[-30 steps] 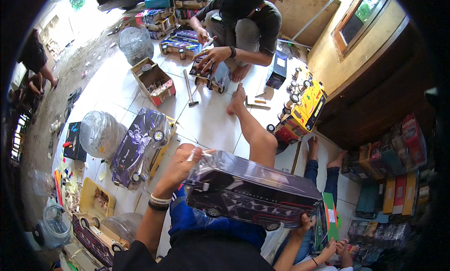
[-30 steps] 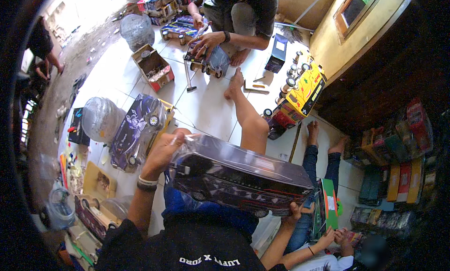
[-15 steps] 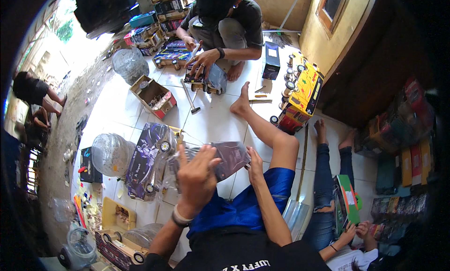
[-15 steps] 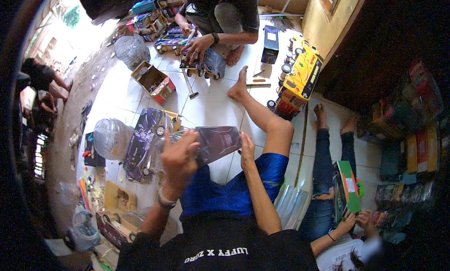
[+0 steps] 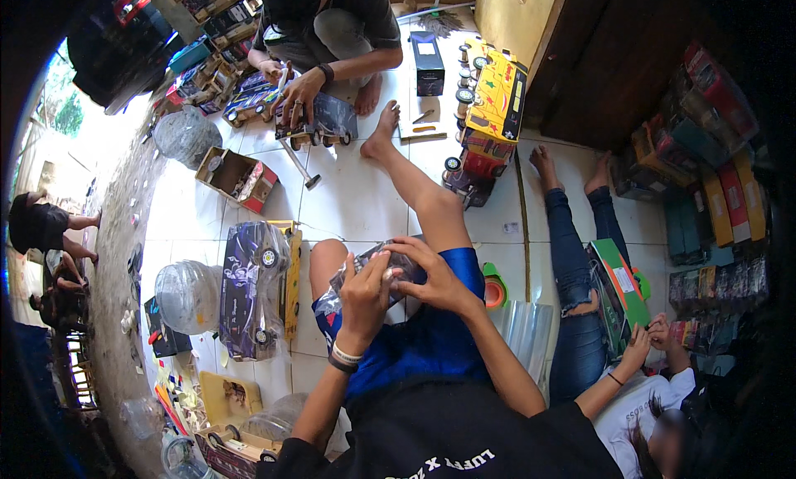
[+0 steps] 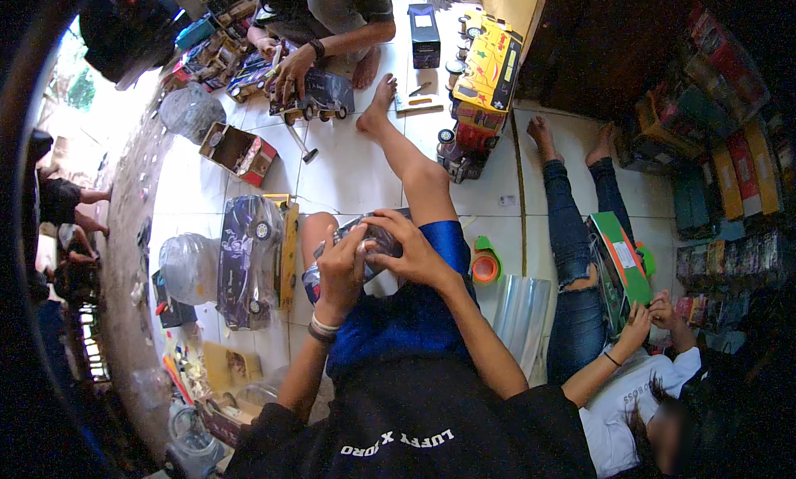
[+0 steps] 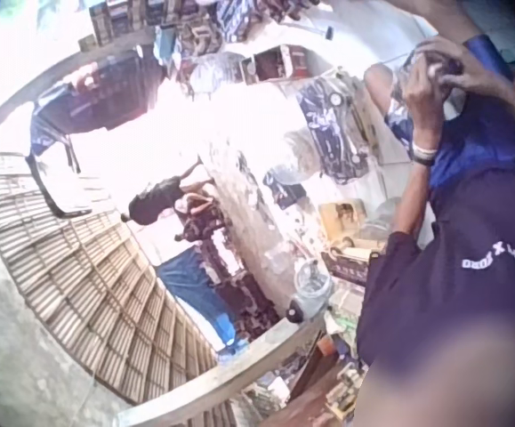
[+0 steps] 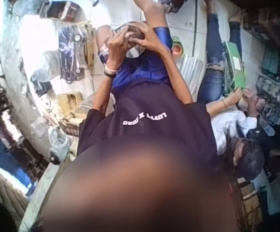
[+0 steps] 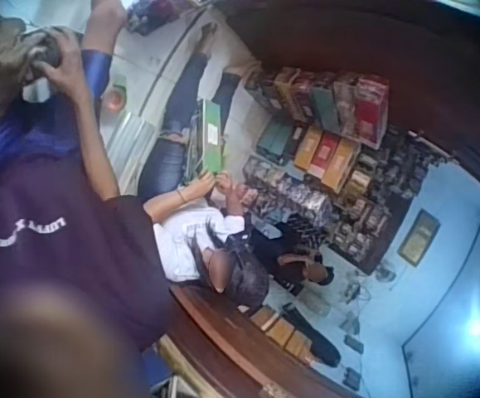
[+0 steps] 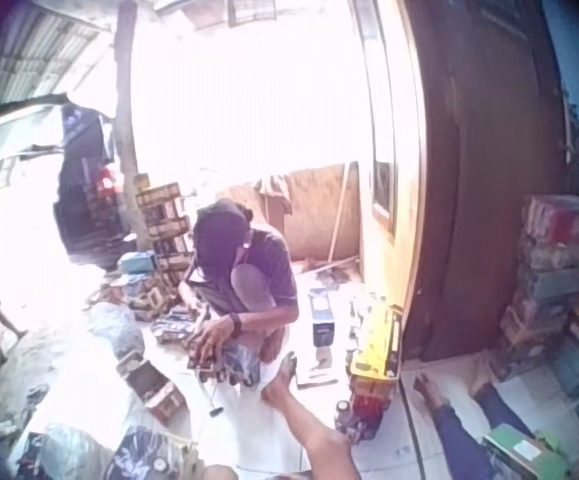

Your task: The person sits on the floor and wraps wooden toy cars in clear plastic bags, then seals them with a tape dispenser. They handle multiple toy cars one by one, placing the wrapped items into a box.

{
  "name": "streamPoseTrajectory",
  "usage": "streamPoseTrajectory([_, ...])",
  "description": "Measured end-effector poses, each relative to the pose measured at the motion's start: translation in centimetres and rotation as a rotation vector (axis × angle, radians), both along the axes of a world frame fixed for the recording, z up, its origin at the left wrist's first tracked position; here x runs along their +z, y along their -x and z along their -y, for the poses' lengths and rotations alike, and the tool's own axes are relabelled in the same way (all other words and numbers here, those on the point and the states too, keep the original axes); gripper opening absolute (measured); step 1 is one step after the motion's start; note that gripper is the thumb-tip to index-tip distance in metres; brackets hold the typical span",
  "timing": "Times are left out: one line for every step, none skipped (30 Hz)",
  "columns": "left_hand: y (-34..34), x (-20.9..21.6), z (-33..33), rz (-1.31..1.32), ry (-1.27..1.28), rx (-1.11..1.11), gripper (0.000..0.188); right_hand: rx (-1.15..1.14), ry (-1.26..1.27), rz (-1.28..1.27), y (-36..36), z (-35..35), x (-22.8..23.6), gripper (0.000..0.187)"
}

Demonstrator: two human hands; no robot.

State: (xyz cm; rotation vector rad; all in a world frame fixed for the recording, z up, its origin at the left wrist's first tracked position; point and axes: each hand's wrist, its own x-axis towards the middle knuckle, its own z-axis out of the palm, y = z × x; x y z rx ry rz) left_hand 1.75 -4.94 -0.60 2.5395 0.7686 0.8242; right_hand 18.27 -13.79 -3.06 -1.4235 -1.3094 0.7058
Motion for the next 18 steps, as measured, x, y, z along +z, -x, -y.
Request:
streamPoseTrajectory([0.3, 0.1, -0.5, -0.028, 0.026, -0.033, 0.016, -0.023, 0.031, -0.030, 0.1, 0.0, -0.1, 0.064])
streamPoseTrajectory([0.4, 0.2, -1.0, -0.017, 0.027, -0.061, 0.014, -0.078, -0.015, -0.040, 0.2, -0.1, -0.2, 0.049])
streamPoseTrajectory([0.3, 0.4, -1.5, 0.024, 0.015, -0.100, 0.010, -0.083, -0.015, -0.047, 0.3, -0.3, -0.1, 0.043])
streamPoseTrajectory([0.1, 0.6, -2.1, 0.103, -0.021, -0.137, 0.008, -0.083, -0.004, -0.070, 0.3, -0.5, 0.1, 0.038])
streamPoseTrajectory([-0.2, 0.9, -2.5, 0.148, -0.048, -0.178, 0.008, -0.086, 0.009, -0.094, 0.1, -0.7, 0.3, 0.032])
streamPoseTrajectory([-0.3, 1.2, -2.9, 0.130, -0.017, -0.159, 0.006, -0.071, -0.002, -0.076, -0.1, -0.9, 0.6, 0.029])
streamPoseTrajectory([-0.4, 1.6, -3.1, 0.149, -0.009, -0.148, 0.008, -0.056, -0.009, -0.059, -0.4, -1.1, 1.0, 0.025])
streamPoseTrajectory([-0.5, 1.9, -3.4, 0.150, 0.010, -0.141, 0.009, -0.026, 0.000, -0.055, -0.7, -1.4, 1.3, 0.022])
streamPoseTrajectory([-0.5, 2.2, -3.6, 0.160, 0.027, -0.122, 0.011, -0.024, -0.008, -0.050, -1.1, -1.6, 1.6, 0.021])
streamPoseTrajectory([-0.9, 2.3, -3.8, 0.185, 0.044, -0.122, 0.014, -0.008, -0.001, -0.059, -1.4, -1.9, 1.8, 0.021])
streamPoseTrajectory([-0.9, 2.5, -3.8, 0.198, 0.097, -0.121, 0.015, 0.006, -0.003, -0.078, -1.8, -2.2, 1.9, 0.020])
streamPoseTrajectory([-1.1, 2.6, -3.9, 0.203, 0.153, -0.101, 0.016, 0.020, -0.098, -0.075, -1.9, -2.5, 2.0, 0.021])
streamPoseTrajectory([-1.2, 2.7, -4.0, 0.214, 0.208, -0.087, 0.018, 0.044, -0.054, -0.100, -2.1, -2.9, 2.0, 0.021])
streamPoseTrajectory([-1.6, 2.7, -4.2, 0.297, 0.203, -0.100, 0.027, 0.060, -0.029, -0.139, -2.2, -3.1, 2.0, 0.020])
streamPoseTrajectory([-1.7, 2.7, -4.3, 0.297, 0.262, -0.056, 0.032, 0.089, 0.010, -0.183, -2.2, -3.4, 2.0, 0.020])
streamPoseTrajectory([-1.9, 2.7, -4.4, 0.295, 0.322, -0.018, 0.037, 0.083, -0.008, -0.164, -2.3, -3.7, 2.0, 0.019])
streamPoseTrajectory([-2.0, 2.7, -4.4, 0.295, 0.379, 0.011, 0.042, 0.089, -0.011, -0.153, -2.3, -3.9, 2.0, 0.017])
streamPoseTrajectory([-2.2, 2.8, -4.5, 0.251, 0.437, 0.051, 0.048, 0.093, -0.032, -0.144, -2.4, -4.2, 2.0, 0.016])
